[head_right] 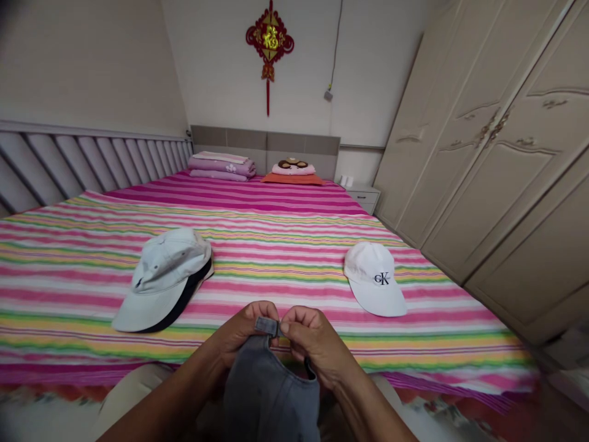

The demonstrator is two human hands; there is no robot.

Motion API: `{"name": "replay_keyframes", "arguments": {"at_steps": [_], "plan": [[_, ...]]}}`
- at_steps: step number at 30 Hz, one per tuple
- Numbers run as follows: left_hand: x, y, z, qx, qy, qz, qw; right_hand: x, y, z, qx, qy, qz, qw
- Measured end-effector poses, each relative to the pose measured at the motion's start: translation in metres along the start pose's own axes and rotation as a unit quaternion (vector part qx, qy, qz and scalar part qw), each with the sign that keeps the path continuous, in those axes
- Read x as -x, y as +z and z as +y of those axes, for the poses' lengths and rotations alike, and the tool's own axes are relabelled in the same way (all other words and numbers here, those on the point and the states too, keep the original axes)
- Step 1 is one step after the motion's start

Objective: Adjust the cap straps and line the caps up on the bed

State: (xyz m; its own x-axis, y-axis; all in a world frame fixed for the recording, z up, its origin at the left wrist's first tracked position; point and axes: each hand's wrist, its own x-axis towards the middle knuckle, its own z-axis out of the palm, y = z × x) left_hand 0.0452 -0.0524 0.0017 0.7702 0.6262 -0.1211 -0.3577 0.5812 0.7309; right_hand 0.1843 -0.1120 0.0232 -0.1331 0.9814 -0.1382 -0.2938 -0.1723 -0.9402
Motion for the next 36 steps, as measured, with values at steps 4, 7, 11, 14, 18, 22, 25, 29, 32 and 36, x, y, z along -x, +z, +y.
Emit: {"name": "replay_keyframes", "arguments": {"at_steps": [4,7,11,14,18,22,25,29,32,36], "plan": [[0.0,-0.001,0.001,0.002,0.006,0.01,1.0,0.001,-0.001,-0.001,-0.006,-0.001,-0.006,1.0],[-0.001,-0.005,0.001,0.0,0.002,0.001,1.0,0.002,-0.003,-0.001,-0.038,-0.011,-0.017,0.999],[-0.002,-0.007,0.0,-0.001,-0.002,-0.003,1.0,0.002,-0.004,0.003,-0.057,-0.013,-0.029,0.998],[-0.002,-0.005,-0.002,-0.01,0.001,0.003,1.0,0.001,-0.004,0.005,-0.052,-0.005,-0.025,0.998],[-0.002,-0.004,0.0,-0.026,-0.012,0.001,1.0,0.0,-0.005,0.003,-0.034,-0.009,-0.017,0.999],[0.002,-0.004,0.003,-0.073,-0.05,-0.025,0.996,-0.001,-0.009,-0.003,0.0,-0.02,-0.009,1.0],[0.003,-0.003,0.003,-0.1,-0.077,-0.016,0.992,-0.002,-0.012,-0.006,0.014,-0.014,-0.014,1.0],[0.003,-0.001,0.0,-0.113,-0.084,0.014,0.99,-0.002,-0.013,-0.006,0.026,-0.027,-0.023,0.999],[0.003,-0.001,-0.001,-0.109,-0.067,0.008,0.992,-0.001,-0.013,-0.005,0.044,-0.028,-0.031,0.998],[0.004,-0.007,-0.002,-0.097,-0.047,-0.035,0.994,0.001,-0.015,-0.003,0.083,-0.01,-0.06,0.995]]}}
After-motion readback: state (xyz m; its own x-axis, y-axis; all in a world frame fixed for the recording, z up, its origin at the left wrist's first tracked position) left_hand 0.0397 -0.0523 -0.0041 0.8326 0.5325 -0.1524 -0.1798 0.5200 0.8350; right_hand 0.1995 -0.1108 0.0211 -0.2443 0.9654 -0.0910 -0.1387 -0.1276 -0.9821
